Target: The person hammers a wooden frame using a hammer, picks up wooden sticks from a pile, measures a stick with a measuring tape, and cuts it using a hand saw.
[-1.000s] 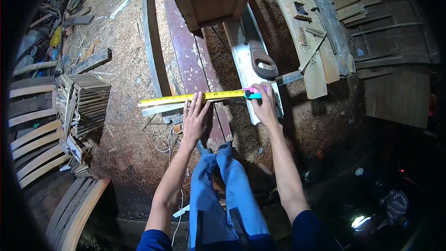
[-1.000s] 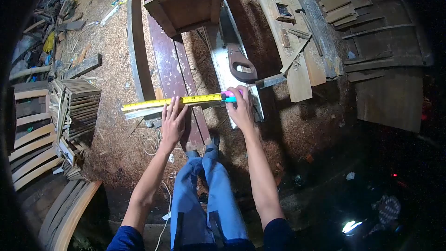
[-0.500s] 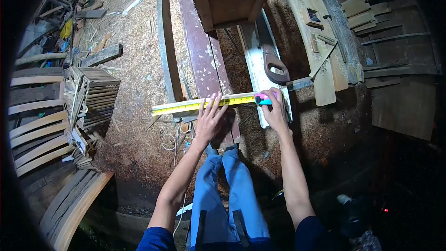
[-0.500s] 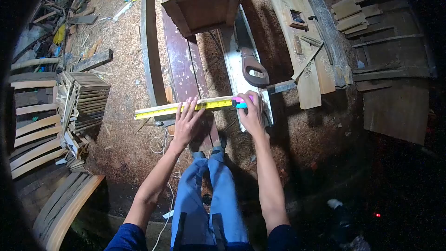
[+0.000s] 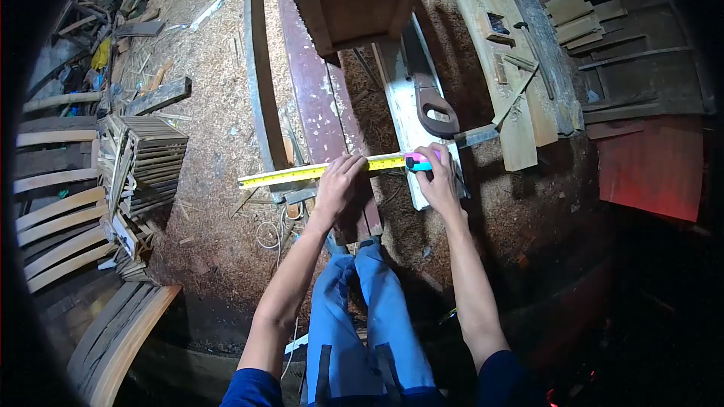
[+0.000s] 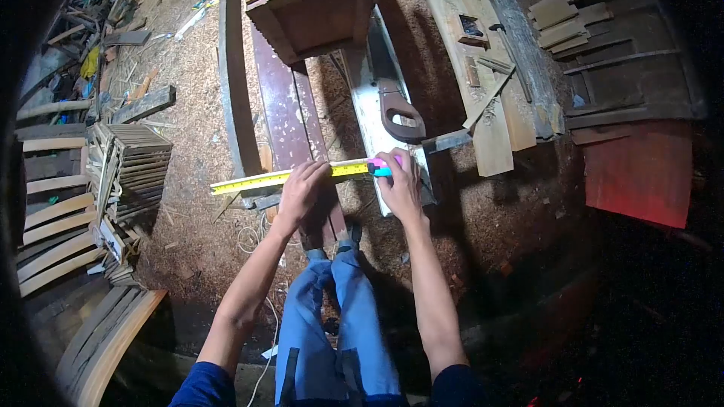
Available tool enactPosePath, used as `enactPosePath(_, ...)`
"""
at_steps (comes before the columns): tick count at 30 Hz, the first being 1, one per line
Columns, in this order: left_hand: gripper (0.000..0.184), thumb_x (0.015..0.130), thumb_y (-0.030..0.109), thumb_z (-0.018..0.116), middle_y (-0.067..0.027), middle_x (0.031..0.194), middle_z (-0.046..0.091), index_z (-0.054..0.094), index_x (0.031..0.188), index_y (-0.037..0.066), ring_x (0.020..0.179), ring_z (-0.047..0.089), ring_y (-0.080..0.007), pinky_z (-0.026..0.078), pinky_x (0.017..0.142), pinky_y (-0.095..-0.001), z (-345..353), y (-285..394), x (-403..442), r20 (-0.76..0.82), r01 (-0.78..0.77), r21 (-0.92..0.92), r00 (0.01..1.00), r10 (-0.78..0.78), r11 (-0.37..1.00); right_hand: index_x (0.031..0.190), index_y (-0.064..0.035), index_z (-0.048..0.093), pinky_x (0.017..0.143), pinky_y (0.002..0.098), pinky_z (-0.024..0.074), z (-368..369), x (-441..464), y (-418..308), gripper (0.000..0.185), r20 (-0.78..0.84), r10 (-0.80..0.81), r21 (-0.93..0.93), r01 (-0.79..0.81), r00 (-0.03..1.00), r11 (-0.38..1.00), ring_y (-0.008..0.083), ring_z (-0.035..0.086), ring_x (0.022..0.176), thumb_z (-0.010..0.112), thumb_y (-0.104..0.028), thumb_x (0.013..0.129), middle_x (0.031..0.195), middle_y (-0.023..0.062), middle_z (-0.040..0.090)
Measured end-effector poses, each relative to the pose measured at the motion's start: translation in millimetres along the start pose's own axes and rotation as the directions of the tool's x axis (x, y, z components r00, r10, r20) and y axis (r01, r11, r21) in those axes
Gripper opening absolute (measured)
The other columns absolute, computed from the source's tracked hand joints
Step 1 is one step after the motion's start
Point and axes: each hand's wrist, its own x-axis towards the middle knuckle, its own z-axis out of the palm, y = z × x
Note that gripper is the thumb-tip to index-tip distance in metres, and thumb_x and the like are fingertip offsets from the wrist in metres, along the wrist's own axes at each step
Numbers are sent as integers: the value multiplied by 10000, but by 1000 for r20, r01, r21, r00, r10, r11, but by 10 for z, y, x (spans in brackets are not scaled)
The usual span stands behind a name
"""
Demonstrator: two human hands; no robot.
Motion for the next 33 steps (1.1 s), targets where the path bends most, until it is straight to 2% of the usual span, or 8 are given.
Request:
enactPosePath(3, 630, 716, -75, 642, -160, 1330, 663, 636, 1339, 20, 1266, 589, -364, 486, 1093, -446, 6, 1, 0, -41, -5, -17, 999, 4, 1000, 1240, -123, 671, 988, 489, 433, -7, 21, -17, 417, 0, 0, -32, 0, 1000, 999, 367, 567, 1144, 696, -40, 832, 1209, 133, 549)
enactPosePath(10, 628, 712, -103, 613, -174, 1301, 668, 638, 1330, 5, 1253, 573, -382, 481, 1082, -443, -6, 54, 16, -66, 17, -25, 998, -19, 1000, 1262, -120, 654, 1005, 492, 414, 25, 12, 22, 440, 0, -7, -39, 7, 1000, 999, 365, 562, 1161, 681, -43, 829, 1232, 132, 544)
enactPosePath(17, 601, 717, -104, 596, -167, 1262, 680, 643, 1308, -7, 1156, 598, -369, 500, 1025, -436, -96, 110, 58, -48, 22, -75, 999, -26, 997, 1275, -122, 636, 1024, 482, 393, 72, -14, 44, 476, -36, 0, 26, 1, 999, 1000, 358, 558, 1178, 662, -9, 814, 1254, 124, 537)
enactPosePath(24, 587, 701, -105, 598, -160, 1250, 684, 655, 1278, -9, 1115, 603, -355, 507, 998, -432, -29, 100, 36, -103, 29, -54, 994, -35, 998, 1284, -127, 635, 1025, 507, 397, 89, -16, 55, 492, -31, -6, -27, 5, 1000, 1000, 374, 538, 1194, 672, -6, 809, 1250, 130, 539)
enactPosePath(26, 592, 698, -109, 595, -161, 1225, 685, 654, 1279, -11, 1099, 603, -357, 508, 988, -433, -39, 110, 42, -102, 47, -101, 993, -57, 994, 1281, -133, 635, 1031, 512, 395, 126, -22, 113, 484, -37, 8, 27, -7, 999, 1000, 378, 540, 1198, 680, -16, 813, 1261, 134, 537)
enactPosePath(33, 533, 692, -117, 584, -157, 1156, 699, 675, 1207, -16, 1065, 605, -361, 506, 953, -440, -48, 148, 54, -128, 89, -128, 986, -105, 988, 1278, -126, 618, 1013, 524, 411, 125, -31, 10, 425, -51, 19, -22, -20, 998, 1000, 406, 538, 1199, 685, -70, 862, 1285, 166, 526)
